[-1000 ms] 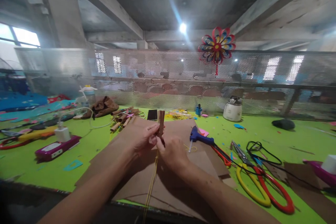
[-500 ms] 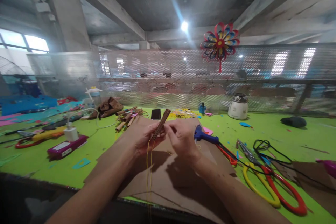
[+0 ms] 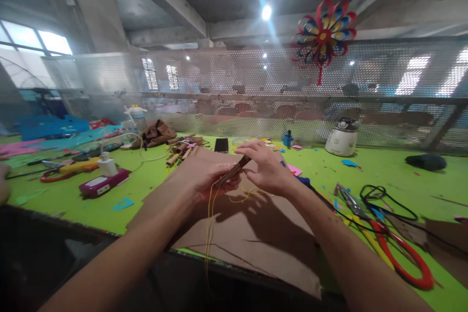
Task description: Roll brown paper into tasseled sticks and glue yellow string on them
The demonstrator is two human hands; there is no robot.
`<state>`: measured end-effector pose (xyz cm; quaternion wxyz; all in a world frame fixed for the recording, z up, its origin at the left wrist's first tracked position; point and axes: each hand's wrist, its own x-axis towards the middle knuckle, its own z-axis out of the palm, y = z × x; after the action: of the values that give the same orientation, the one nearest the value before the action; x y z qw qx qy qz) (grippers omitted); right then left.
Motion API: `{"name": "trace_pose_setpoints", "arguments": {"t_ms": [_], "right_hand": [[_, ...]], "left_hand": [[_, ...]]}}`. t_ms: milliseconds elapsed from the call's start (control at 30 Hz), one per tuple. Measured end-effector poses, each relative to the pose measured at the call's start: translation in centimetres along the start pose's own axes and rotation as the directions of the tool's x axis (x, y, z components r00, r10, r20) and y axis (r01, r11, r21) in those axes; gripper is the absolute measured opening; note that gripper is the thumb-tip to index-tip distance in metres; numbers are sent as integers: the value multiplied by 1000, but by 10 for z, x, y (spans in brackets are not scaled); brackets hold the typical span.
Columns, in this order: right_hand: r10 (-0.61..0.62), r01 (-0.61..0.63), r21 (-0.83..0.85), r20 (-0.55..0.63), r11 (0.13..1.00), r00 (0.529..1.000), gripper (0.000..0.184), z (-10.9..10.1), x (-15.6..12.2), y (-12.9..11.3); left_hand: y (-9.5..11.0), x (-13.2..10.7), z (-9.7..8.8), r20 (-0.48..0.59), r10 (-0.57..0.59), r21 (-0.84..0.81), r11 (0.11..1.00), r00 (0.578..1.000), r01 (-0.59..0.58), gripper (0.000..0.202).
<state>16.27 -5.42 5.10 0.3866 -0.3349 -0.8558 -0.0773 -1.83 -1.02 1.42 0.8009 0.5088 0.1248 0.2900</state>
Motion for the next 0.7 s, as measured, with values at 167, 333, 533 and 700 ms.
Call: {"name": "trace_pose_setpoints", "arguments": {"t_ms": [167,333,533,700], "right_hand": [[143,-150,57,115,987,983,20,-2,-5,9],[197,-232,174,200,957,960,15,-4,-6,12],[242,-258,146,121,955,963,10,-7,-7,27],[338,-346,137,77,928,938,15,-10,-7,31]], "left_hand": [[-1,1,-3,-39,-83,6,997,996,83,18],[-2,3,-9,-24,-152,22,988,988,152,31],[0,6,-20,-81,-84,25,996,993,86,44],[-4,10,-27,-286,135,64,990,949,-122,25]]}}
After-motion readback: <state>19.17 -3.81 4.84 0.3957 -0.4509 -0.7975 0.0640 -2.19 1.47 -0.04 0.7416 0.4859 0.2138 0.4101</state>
